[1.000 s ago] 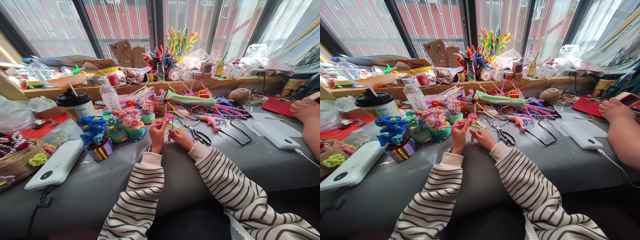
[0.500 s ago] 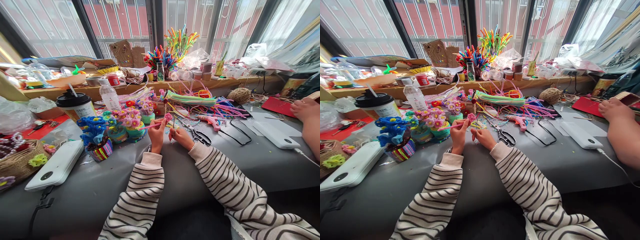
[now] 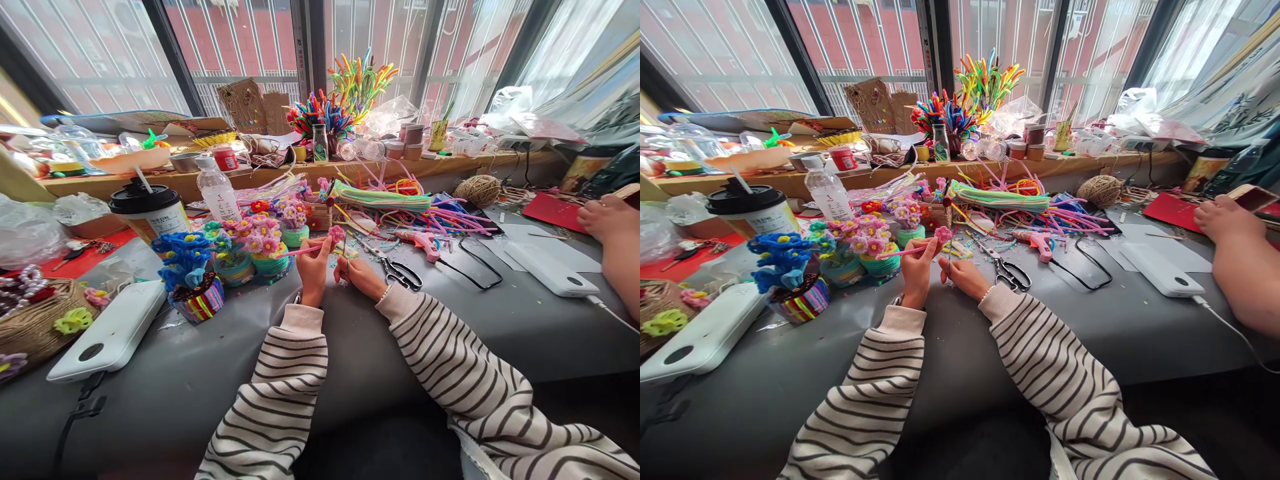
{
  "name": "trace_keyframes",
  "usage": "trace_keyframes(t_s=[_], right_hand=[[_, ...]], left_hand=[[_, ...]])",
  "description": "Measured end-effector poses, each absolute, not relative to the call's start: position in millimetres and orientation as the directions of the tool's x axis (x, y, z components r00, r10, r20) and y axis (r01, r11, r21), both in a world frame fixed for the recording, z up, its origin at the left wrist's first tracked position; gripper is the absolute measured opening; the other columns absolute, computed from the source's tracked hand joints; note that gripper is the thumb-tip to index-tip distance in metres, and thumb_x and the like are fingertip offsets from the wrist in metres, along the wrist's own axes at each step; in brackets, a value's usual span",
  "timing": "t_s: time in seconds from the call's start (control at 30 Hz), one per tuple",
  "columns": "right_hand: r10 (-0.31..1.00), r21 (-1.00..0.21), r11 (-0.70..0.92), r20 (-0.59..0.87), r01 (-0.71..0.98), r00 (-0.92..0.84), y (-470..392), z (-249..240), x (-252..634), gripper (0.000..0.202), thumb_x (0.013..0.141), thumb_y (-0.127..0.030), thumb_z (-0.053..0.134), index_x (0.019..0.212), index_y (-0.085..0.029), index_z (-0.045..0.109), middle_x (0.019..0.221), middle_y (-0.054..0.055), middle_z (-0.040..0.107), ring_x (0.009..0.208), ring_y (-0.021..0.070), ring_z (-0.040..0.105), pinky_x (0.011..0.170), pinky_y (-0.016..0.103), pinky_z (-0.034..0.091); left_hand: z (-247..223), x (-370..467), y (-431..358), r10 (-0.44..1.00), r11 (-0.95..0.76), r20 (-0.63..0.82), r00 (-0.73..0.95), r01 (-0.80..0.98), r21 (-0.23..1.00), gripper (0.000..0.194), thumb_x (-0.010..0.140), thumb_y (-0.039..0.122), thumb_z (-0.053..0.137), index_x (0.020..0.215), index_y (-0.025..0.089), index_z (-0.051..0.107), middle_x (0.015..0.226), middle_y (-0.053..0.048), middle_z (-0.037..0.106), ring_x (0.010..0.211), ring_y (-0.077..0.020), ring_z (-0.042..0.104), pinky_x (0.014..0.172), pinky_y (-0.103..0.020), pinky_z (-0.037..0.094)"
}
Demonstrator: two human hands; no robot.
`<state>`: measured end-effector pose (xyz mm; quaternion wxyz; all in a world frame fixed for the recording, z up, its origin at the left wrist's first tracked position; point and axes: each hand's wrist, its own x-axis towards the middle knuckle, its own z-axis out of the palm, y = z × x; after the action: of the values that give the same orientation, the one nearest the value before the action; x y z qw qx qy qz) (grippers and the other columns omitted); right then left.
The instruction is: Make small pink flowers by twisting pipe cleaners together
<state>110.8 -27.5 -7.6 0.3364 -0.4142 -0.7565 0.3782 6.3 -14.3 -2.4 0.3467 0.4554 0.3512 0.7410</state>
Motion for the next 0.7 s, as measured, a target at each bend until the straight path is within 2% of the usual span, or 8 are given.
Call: trace_keyframes(t_s=[0.33, 0.7], right_hand=[[0.886, -0.831, 0.365, 0.173, 0.419, -0.429, -29.0, -6.5, 111.0, 0.069, 0.074, -0.063, 0.013, 0.054, -0.013, 0.055, 0.043, -0.003, 0.034, 0.043, 0.0059, 0.033, 0.048, 0.021, 0.029], [0.892, -0.853, 0.379, 0.234, 0.358, -0.387, -24.2, -11.8, 111.0, 0.068, 0.07, -0.068, 0.015, 0.051, -0.013, 0.051, 0.043, -0.004, 0.031, 0.042, 0.0059, 0.03, 0.045, 0.021, 0.026]], left_hand=[[0.2, 6.6, -15.2, 0.847, -0.483, 0.396, -0.355, -0.201, 0.853, 0.024, 0.059, 0.034, 0.062, 0.064, 0.015, 0.048, 0.072, -0.002, 0.058, 0.068, -0.012, 0.059, 0.068, -0.028, 0.049], [0.2, 7.9, -15.8, 0.869, -0.471, 0.404, -0.284, -0.229, 0.852, 0.024, 0.06, 0.031, 0.062, 0.061, 0.015, 0.044, 0.071, -0.001, 0.059, 0.067, -0.012, 0.06, 0.069, -0.03, 0.049]])
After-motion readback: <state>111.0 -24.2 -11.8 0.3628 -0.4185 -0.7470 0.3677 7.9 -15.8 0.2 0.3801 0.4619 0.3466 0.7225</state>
